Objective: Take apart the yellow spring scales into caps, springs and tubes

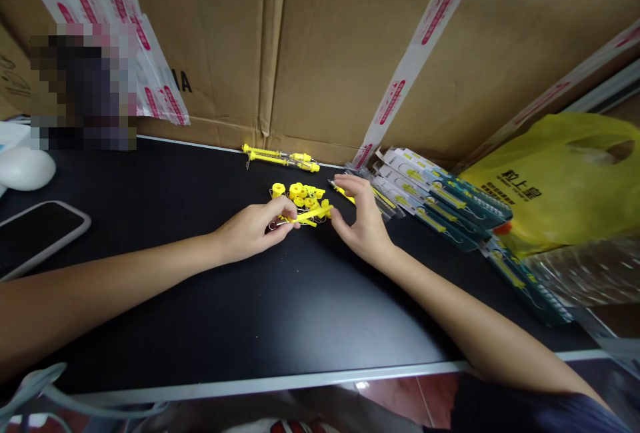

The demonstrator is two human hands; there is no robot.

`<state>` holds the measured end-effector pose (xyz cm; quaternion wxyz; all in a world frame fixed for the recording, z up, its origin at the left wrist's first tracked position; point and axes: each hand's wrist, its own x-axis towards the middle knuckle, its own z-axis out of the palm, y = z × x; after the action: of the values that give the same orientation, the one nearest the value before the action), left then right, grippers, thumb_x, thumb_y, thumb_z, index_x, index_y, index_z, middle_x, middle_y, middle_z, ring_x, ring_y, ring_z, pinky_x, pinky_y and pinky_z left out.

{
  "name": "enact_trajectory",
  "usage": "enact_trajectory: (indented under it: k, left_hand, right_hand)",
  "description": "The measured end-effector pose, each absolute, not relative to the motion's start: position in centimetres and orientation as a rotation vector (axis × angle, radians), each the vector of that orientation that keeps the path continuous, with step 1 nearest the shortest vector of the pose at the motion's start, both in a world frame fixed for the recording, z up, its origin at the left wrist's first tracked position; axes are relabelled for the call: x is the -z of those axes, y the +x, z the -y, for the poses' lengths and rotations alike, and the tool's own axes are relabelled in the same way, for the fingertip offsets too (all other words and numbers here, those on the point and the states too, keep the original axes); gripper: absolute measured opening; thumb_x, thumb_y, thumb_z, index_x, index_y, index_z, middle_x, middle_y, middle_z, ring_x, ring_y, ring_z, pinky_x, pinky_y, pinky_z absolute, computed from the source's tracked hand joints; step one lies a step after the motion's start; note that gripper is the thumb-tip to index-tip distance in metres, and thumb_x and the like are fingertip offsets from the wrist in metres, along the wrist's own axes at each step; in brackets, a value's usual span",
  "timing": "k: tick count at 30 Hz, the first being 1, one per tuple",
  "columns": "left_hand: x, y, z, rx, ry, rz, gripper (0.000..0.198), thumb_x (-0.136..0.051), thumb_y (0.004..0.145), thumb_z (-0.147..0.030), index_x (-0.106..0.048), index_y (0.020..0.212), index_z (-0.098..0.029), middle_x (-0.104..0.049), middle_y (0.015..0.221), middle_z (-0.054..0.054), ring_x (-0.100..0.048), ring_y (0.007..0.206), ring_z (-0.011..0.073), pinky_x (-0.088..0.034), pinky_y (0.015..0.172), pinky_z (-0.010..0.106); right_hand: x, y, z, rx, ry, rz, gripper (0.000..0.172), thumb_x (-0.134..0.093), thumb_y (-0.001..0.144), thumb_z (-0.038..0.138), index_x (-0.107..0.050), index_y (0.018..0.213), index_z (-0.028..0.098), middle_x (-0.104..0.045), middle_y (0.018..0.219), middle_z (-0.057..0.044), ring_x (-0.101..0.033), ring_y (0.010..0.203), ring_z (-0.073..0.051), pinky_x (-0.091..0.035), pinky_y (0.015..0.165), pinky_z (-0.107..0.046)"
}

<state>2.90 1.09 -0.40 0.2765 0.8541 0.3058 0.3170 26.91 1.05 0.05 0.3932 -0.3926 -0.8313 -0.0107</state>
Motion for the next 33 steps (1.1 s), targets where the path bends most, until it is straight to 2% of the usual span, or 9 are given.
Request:
enact_trajectory:
  k: [2, 4, 6, 9, 12, 17, 22, 27, 33]
  left_hand:
    - [0.5, 2.8, -1.0, -0.817, 2.329, -0.768, 0.012, -0.044, 0.09, -0.027, -0.047, 0.1, -0.02, -0.064, 0.091, 0.0, -0.061, 0.074, 0.0107, -0.047, 0.065, 0.022]
    - [0.5, 2.7, -1.0, -0.862, 2.327, -0.734, 0.011, -0.043, 0.091, -0.026, -0.046, 0.1, -0.02, -0.063, 0.092, 0.001, -0.063, 0.081, 0.0119, -0.047, 0.069, 0.023]
    - [0.6, 2.6, -1.0, -0.926, 2.306, -0.72, 0.009, -0.044, 0.091, -0.025, -0.045, 0.098, -0.02, -0.062, 0.091, 0.001, -0.063, 0.079, 0.0112, -0.047, 0.067, 0.022]
    - [0.7, 2.6, -0.9, -0.961, 2.251, -0.691, 0.01, -0.046, 0.09, -0.026, -0.042, 0.098, -0.021, -0.062, 0.089, 0.0, -0.061, 0.065, 0.0081, -0.045, 0.059, 0.02]
    - [0.6, 2.7, -1.0, -0.977, 2.165, -0.7, 0.018, -0.047, 0.09, -0.028, -0.039, 0.105, -0.021, -0.064, 0.085, 0.0, -0.057, 0.055, 0.006, -0.043, 0.053, 0.019]
    - [0.3, 2.8, -1.1, -1.204, 1.951, -0.838, 0.037, -0.044, 0.091, -0.029, -0.03, 0.124, -0.02, -0.062, 0.078, 0.0, -0.055, 0.053, 0.0066, -0.04, 0.049, 0.019]
    - [0.0, 2.8, -0.9, -1.268, 1.924, -0.861, 0.037, -0.043, 0.091, -0.027, -0.033, 0.124, -0.018, -0.06, 0.072, -0.001, -0.055, 0.055, 0.0075, -0.041, 0.05, 0.02]
    - [-0.1, 2.8, -0.8, -1.352, 1.879, -0.867, 0.035, -0.041, 0.092, -0.029, -0.033, 0.124, -0.019, -0.057, 0.07, -0.002, -0.05, 0.049, 0.0063, -0.039, 0.047, 0.021]
    - [0.1, 2.7, -1.5, -1.488, 1.816, -0.893, 0.027, -0.04, 0.092, -0.03, -0.035, 0.118, -0.021, -0.05, 0.069, -0.004, -0.043, 0.05, 0.0066, -0.035, 0.047, 0.021]
  right_hand:
    - [-0.6, 26.7, -0.5, 0.143, -0.932, 2.26, 0.042, -0.053, 0.084, 0.021, -0.044, 0.125, 0.024, -0.052, 0.125, -0.011, -0.046, 0.119, -0.025, -0.039, 0.097, -0.045]
    - [-0.9, 26.5, -0.1, 0.181, -0.908, 2.422, 0.03, -0.052, 0.086, 0.027, -0.053, 0.116, 0.025, -0.061, 0.114, -0.007, -0.051, 0.112, -0.025, -0.038, 0.094, -0.044]
    - [-0.9, 26.2, 0.3, 0.202, -0.923, 2.511, 0.021, -0.053, 0.087, 0.033, -0.06, 0.105, 0.026, -0.067, 0.099, -0.004, -0.054, 0.101, -0.023, -0.037, 0.089, -0.042]
    - [-0.7, 26.0, 0.7, 0.262, -0.957, 2.531, 0.018, -0.052, 0.089, 0.037, -0.064, 0.095, 0.024, -0.068, 0.085, -0.003, -0.055, 0.087, -0.021, -0.036, 0.081, -0.037]
    - [-0.7, 26.0, 0.5, 0.303, -0.986, 2.49, 0.019, -0.049, 0.09, 0.034, -0.064, 0.088, 0.022, -0.066, 0.079, -0.004, -0.053, 0.078, -0.019, -0.035, 0.071, -0.033]
    - [-1.1, 27.4, -1.2, 0.294, -1.299, 2.244, 0.02, -0.047, 0.09, 0.03, -0.059, 0.079, 0.019, -0.061, 0.071, -0.005, -0.052, 0.068, -0.018, -0.036, 0.064, -0.029]
    - [-0.8, 29.3, -3.4, 0.372, -1.728, 2.209, 0.012, -0.052, 0.086, 0.027, -0.057, 0.077, 0.019, -0.062, 0.068, -0.005, -0.055, 0.061, -0.02, -0.026, 0.052, -0.028]
    - [-0.1, 30.1, -4.2, 0.469, -1.698, 2.28, 0.013, -0.053, 0.084, 0.026, -0.053, 0.072, 0.019, -0.064, 0.072, -0.007, -0.057, 0.065, -0.021, -0.025, 0.052, -0.029]
    - [0.0, 30.4, -4.3, 0.473, -1.693, 2.259, 0.013, -0.056, 0.081, 0.029, -0.051, 0.072, 0.02, -0.06, 0.066, -0.005, -0.055, 0.062, -0.02, -0.025, 0.051, -0.028]
